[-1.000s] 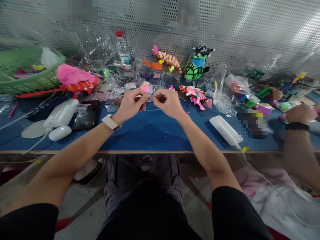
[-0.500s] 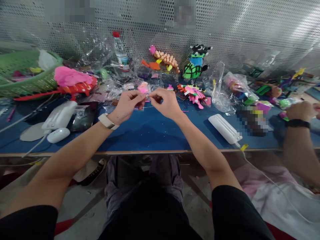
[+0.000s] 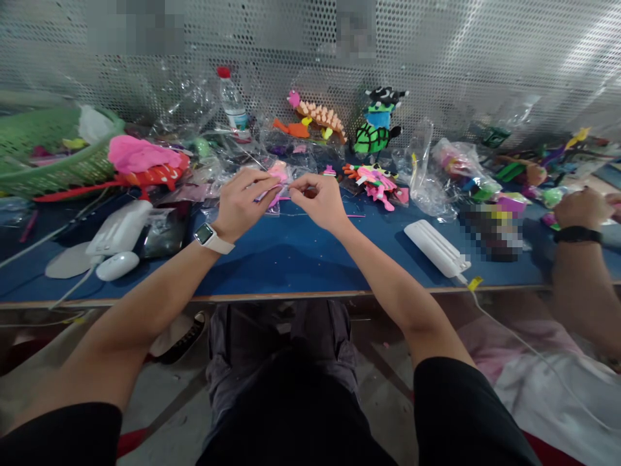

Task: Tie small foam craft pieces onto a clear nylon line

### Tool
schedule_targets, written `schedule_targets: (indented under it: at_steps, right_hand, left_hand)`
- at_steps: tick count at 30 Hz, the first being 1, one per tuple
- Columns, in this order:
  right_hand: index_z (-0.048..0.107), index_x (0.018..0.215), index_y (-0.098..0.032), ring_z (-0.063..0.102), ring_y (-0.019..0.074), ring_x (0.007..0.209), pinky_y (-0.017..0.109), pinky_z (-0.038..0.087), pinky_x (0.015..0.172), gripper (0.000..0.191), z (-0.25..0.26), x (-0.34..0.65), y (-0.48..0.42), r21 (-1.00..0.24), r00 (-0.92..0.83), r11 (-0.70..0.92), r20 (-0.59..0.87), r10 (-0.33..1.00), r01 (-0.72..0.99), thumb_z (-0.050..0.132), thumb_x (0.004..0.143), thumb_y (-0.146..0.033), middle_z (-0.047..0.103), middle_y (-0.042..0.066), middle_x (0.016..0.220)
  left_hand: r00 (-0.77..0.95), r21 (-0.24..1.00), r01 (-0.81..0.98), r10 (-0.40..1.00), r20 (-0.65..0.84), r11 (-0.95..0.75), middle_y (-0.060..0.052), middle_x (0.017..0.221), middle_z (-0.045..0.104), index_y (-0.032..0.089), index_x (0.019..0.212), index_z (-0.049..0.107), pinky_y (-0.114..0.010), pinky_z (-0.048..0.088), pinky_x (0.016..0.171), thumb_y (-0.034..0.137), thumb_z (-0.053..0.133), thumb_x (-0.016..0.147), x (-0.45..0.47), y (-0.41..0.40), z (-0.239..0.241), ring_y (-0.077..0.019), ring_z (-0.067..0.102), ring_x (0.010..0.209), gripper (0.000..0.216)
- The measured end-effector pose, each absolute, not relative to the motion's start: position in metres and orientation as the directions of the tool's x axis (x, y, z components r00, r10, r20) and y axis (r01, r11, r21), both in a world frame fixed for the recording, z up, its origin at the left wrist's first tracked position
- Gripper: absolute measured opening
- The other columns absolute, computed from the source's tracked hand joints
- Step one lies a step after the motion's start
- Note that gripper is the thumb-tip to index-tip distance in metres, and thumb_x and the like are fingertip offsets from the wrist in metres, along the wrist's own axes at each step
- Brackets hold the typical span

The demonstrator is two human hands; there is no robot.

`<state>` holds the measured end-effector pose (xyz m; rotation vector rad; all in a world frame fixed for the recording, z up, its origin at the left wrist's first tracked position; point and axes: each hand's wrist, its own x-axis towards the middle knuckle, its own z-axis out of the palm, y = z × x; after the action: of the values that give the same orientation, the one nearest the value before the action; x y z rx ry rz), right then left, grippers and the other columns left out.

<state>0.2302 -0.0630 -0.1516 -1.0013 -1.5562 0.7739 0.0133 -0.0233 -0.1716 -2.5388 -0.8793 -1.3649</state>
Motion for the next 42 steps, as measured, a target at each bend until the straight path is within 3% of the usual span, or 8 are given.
schedule_targets:
  at_steps: [9,17,24,30,33,38,42]
  right_hand:
    - [0.074,0.085,-0.024,0.056,0.0164,0.074,0.033,0.043,0.065,0.017,-0.151,0.232,-0.065,-0.865,-0.122,0.454,0.437,0.891,0.212,0.083,0.092,-0.037,0.068,0.002,0.083]
    - [0.075,0.088,-0.026,0.055,0.0181,0.072,0.035,0.044,0.068,0.027,-0.152,0.235,-0.066,-0.815,-0.139,0.523,0.504,0.852,0.249,0.085,0.093,-0.050,0.069,0.004,0.085]
    - [0.078,0.089,-0.027,0.058,0.0198,0.080,0.036,0.049,0.076,0.025,-0.150,0.237,-0.069,-0.774,-0.138,0.576,0.561,0.816,0.263,0.086,0.095,-0.050,0.070,0.004,0.088]
    - [0.078,0.089,-0.026,0.059,0.0177,0.073,0.034,0.049,0.068,0.035,-0.153,0.241,-0.062,-0.663,-0.189,0.700,0.676,0.712,0.266,0.082,0.099,-0.059,0.071,0.003,0.086]
    - [0.076,0.090,-0.025,0.059,0.0154,0.068,0.032,0.048,0.062,0.040,-0.156,0.241,-0.058,-0.649,-0.186,0.725,0.702,0.687,0.231,0.081,0.099,-0.063,0.071,0.002,0.081]
    - [0.074,0.089,-0.025,0.056,0.0116,0.057,0.029,0.048,0.054,0.047,-0.157,0.241,-0.053,-0.761,-0.147,0.644,0.630,0.762,0.080,0.086,0.091,-0.071,0.064,-0.003,0.071]
    - [0.071,0.088,-0.027,0.054,0.0104,0.055,0.027,0.049,0.051,0.052,-0.159,0.242,-0.046,-0.808,-0.062,0.582,0.588,0.806,-0.095,0.089,0.086,-0.075,0.060,-0.005,0.068]
  left_hand:
    - [0.380,0.185,0.521,0.421,0.824,-0.833,-0.009,0.118,0.083,0.026,0.121,0.084,-0.043,0.062,0.103,0.043,0.063,0.116,0.018,-0.025,-0.175,-0.0249,0.078,0.113,0.028]
    - [0.327,0.411,0.400,0.546,0.772,-0.819,-0.007,0.107,0.086,0.026,0.103,0.085,-0.041,0.063,0.098,0.040,0.072,0.111,0.024,-0.033,-0.166,-0.0226,0.079,0.100,0.021]
    - [0.391,0.567,0.269,0.626,0.674,-0.779,-0.007,0.092,0.085,0.024,0.093,0.083,-0.031,0.060,0.077,0.058,0.069,0.110,0.023,-0.032,-0.158,-0.0178,0.075,0.081,0.041]
    - [0.467,0.654,0.134,0.629,0.621,-0.745,-0.007,0.080,0.082,0.022,0.089,0.084,-0.027,0.054,0.062,0.074,0.071,0.104,0.020,-0.030,-0.155,-0.0150,0.070,0.067,0.055]
    - [0.474,0.649,0.146,0.629,0.616,-0.746,-0.007,0.084,0.084,0.022,0.093,0.086,-0.029,0.058,0.066,0.072,0.073,0.103,0.018,-0.027,-0.154,-0.0165,0.074,0.072,0.053]
    - [0.436,0.567,0.210,0.595,0.675,-0.797,-0.009,0.112,0.088,0.024,0.108,0.088,-0.039,0.066,0.098,0.062,0.079,0.102,0.015,-0.022,-0.156,-0.0238,0.082,0.105,0.039]
    - [0.485,0.643,0.119,0.610,0.627,-0.756,-0.011,0.121,0.087,0.024,0.133,0.081,-0.042,0.066,0.103,0.062,0.082,0.100,0.015,-0.019,-0.162,-0.0259,0.082,0.115,0.050]
